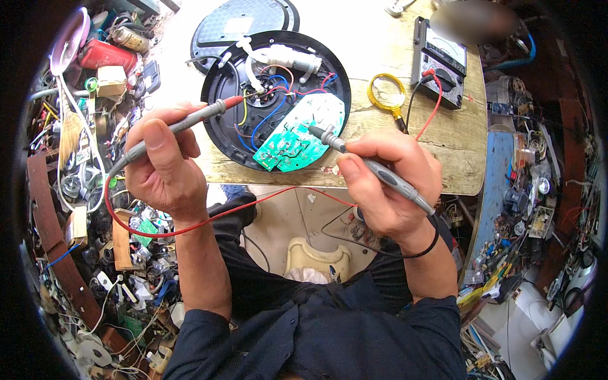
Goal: The person uses a multimeter to test various points on a green circuit board placed inside a black circular housing. They repeatedly touch the probes to different components and wires while seated on the floor in a cluttered workshop.
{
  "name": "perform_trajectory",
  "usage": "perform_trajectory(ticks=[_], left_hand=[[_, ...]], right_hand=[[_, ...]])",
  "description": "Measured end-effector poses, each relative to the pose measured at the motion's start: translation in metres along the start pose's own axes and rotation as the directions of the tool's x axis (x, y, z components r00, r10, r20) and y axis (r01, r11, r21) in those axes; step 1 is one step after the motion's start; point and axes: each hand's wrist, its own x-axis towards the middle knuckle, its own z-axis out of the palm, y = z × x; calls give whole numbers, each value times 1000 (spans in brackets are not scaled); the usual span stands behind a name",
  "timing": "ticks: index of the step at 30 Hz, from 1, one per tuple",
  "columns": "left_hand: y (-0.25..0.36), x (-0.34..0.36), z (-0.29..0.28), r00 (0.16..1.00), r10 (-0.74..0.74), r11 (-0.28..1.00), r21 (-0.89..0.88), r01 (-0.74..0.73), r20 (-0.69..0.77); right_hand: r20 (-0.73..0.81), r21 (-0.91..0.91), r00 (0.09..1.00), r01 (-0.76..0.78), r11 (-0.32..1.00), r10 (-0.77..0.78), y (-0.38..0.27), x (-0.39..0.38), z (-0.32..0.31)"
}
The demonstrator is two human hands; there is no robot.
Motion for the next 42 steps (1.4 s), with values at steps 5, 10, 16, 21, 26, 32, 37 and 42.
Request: perform_trajectory(ticks=[5, 10, 16, 21, 26, 32, 37, 42], left_hand=[[2, -2, 3, 1000, -17, 1000, 12, 17, -6], [2, -1, 4, 1000, -4, 1000, -6, 4, 0], [1, -1, 4, 1000, 1, 996, 86, -1, 5], [2, -1, 3, 1000, -20, 1000, 11, 20, 5], [2, -1, 4, 1000, -18, 1000, -23, 17, -10], [-1, -1, 0, 1000, -4, 1000, -8, 4, 17], [-1, -1, 0, 1000, -4, 1000, -11, 4, 29], [-1, -2, 2, 1000, -8, 1000, -29, 9, 15]], right_hand=[[42, -81, 999, 37, 996, -33, -1, 8, 0], [62, 38, 993, -100, 994, 97, -2, 8, 3], [86, -19, 994, -59, 998, 60, 2, 8, 3], [94, -26, 994, -54, 998, 56, -1, 7, 3], [113, -67, 994, -2, 998, 9, 1, 8, 3], [118, -104, 992, 52, 993, -40, 3, 8, 6], [158, -94, 985, 88, 992, -73, 5, 8, 8], [138, -68, 988, -57, 996, 66, 5, 2, 10]])
